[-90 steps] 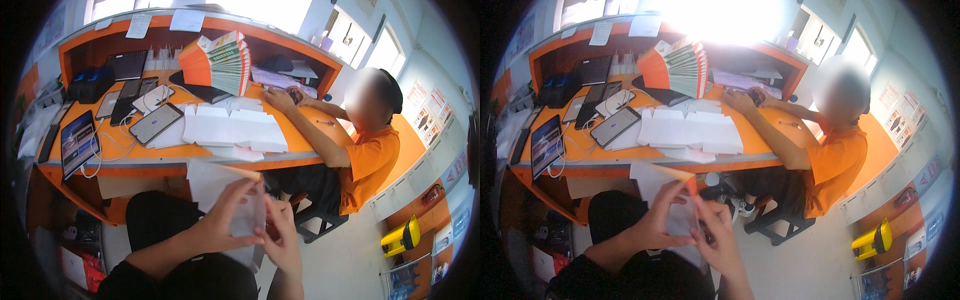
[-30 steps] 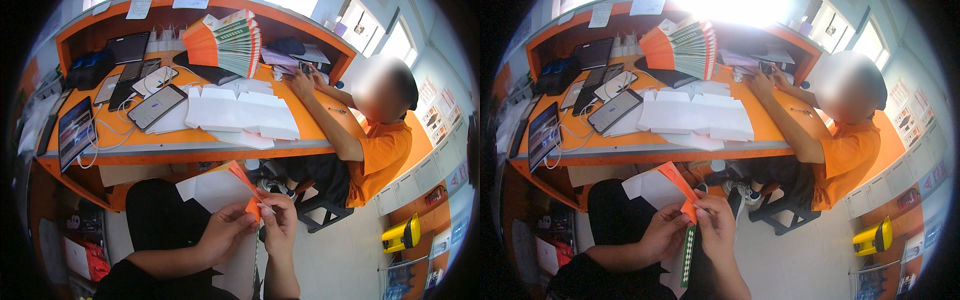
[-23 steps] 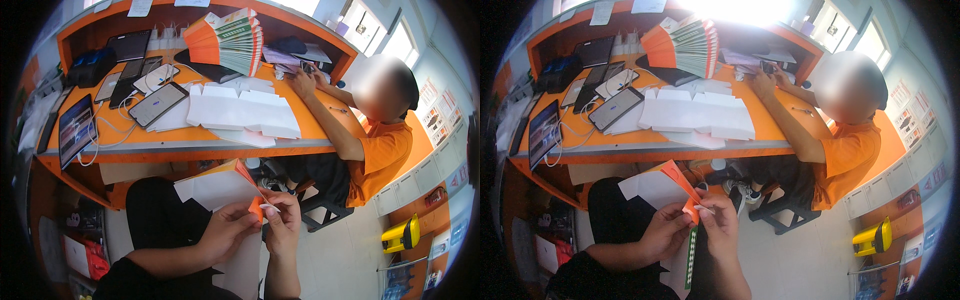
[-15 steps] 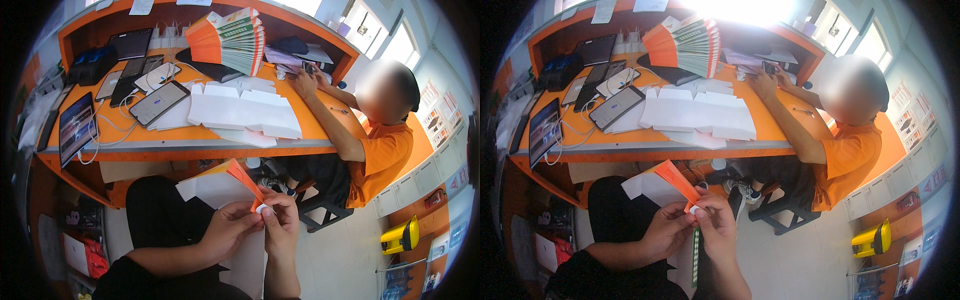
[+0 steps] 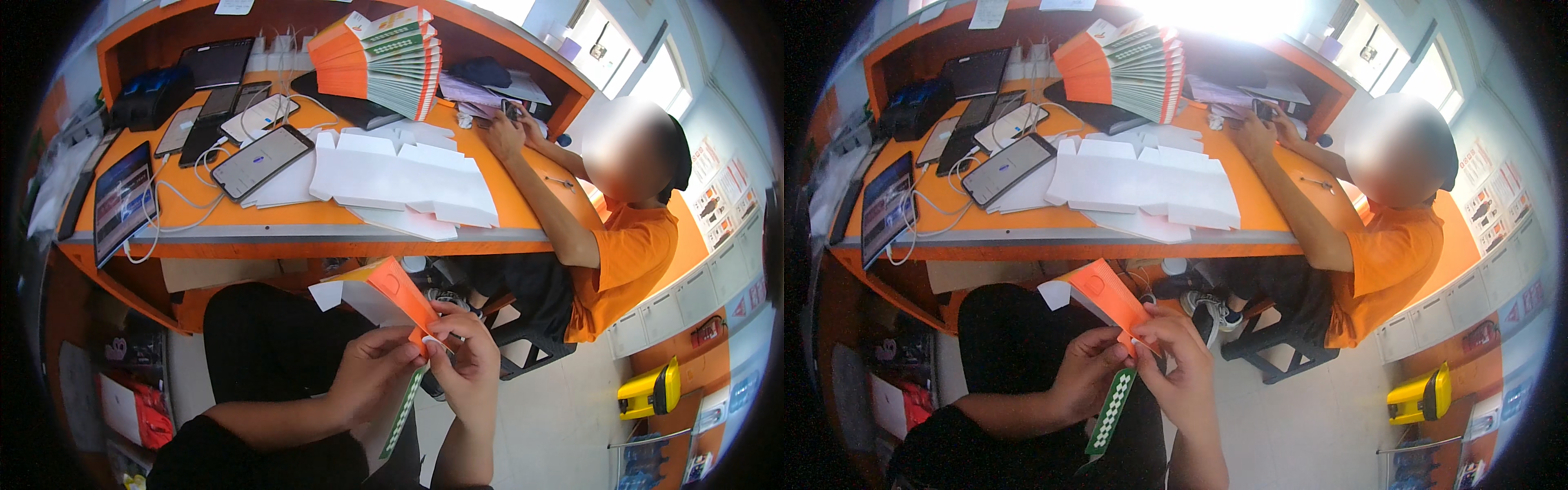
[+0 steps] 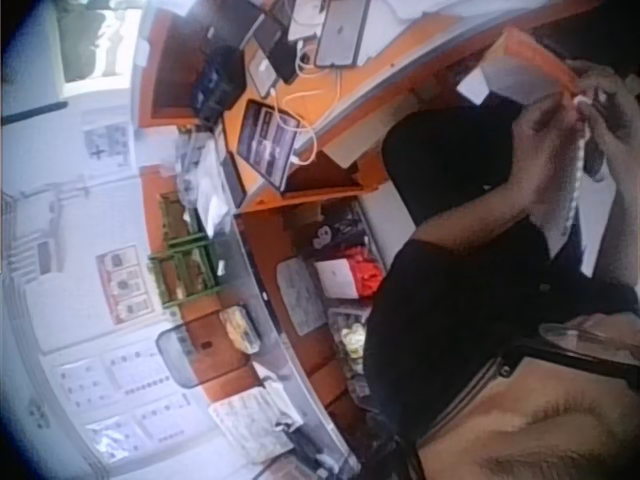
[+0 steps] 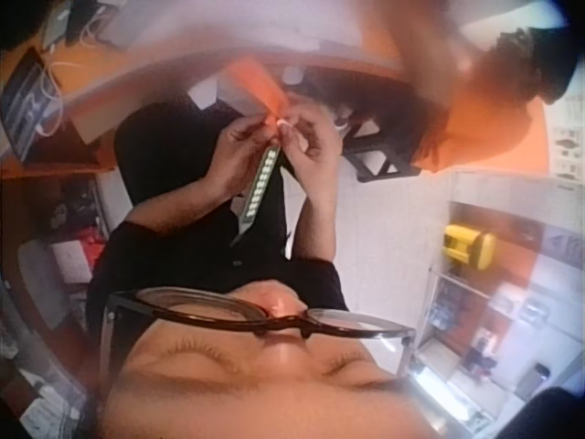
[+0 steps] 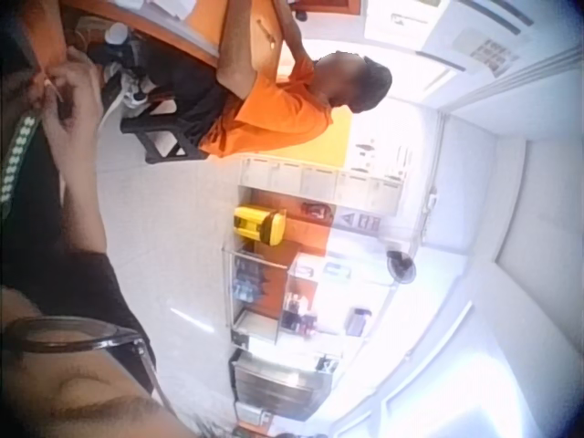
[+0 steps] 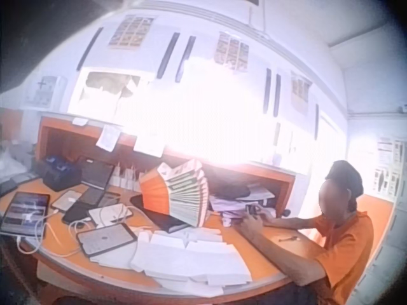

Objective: The person assembles small paper boxes by folding flat sheets into rectangular shapes and securing the edges. They handle each box one at a time, folding the sides and tucking flaps to form the structure, then placing the finished boxes into a stack on the desk.

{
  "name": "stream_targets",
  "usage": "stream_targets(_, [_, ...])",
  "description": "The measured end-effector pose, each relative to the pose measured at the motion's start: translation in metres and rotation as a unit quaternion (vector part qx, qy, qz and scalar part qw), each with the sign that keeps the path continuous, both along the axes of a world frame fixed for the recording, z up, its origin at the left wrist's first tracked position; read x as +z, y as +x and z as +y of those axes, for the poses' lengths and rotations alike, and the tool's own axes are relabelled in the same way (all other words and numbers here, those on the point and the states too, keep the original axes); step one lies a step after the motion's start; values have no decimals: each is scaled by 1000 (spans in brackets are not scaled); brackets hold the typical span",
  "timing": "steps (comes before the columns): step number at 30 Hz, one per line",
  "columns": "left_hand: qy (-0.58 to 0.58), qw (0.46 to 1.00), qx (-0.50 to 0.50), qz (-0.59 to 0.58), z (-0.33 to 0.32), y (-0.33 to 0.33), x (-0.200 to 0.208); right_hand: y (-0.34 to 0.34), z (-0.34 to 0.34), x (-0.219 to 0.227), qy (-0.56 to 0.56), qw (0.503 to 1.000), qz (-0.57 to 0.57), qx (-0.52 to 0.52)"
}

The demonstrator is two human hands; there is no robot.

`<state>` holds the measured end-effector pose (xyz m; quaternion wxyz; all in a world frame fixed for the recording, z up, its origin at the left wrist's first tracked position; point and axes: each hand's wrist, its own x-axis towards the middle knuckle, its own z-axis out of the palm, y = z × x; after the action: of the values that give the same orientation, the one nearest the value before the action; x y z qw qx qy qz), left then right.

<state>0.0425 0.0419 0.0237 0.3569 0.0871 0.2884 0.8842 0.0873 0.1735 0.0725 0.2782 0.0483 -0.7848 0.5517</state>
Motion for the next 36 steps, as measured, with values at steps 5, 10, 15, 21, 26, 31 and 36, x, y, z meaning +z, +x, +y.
stream_targets(5, [-66, 997, 5, 50, -2, -5, 4, -3, -4, 0, 11, 1000, -4, -8])
stream_targets(10, [-60, 996, 34, 61, 2, -6, 2, -6, -4, -8, 17, 1000, 4, -5])
stream_targets(15, [-46, 998, 19, 43, 2, -8, 3, -4, -3, -9, -9, 999, 35, 4])
stream_targets(21, [-7, 996, 28, 78, 4, -1, -5, 6, -9, -7, 6, 1000, 17, 10])
stream_targets(26, [27, 994, 43, 95, 1, -1, 14, 12, -14, -2, 14, 998, 61, 19])
stream_targets(31, [-105, 952, -16, 287, -9, 12, 26, 31, 10, -24, -14, 981, 188, 41])
stream_targets(36, [-38, 635, 49, 770, 10, 27, 44, 74, 49, -17, -336, 926, 76, -152])
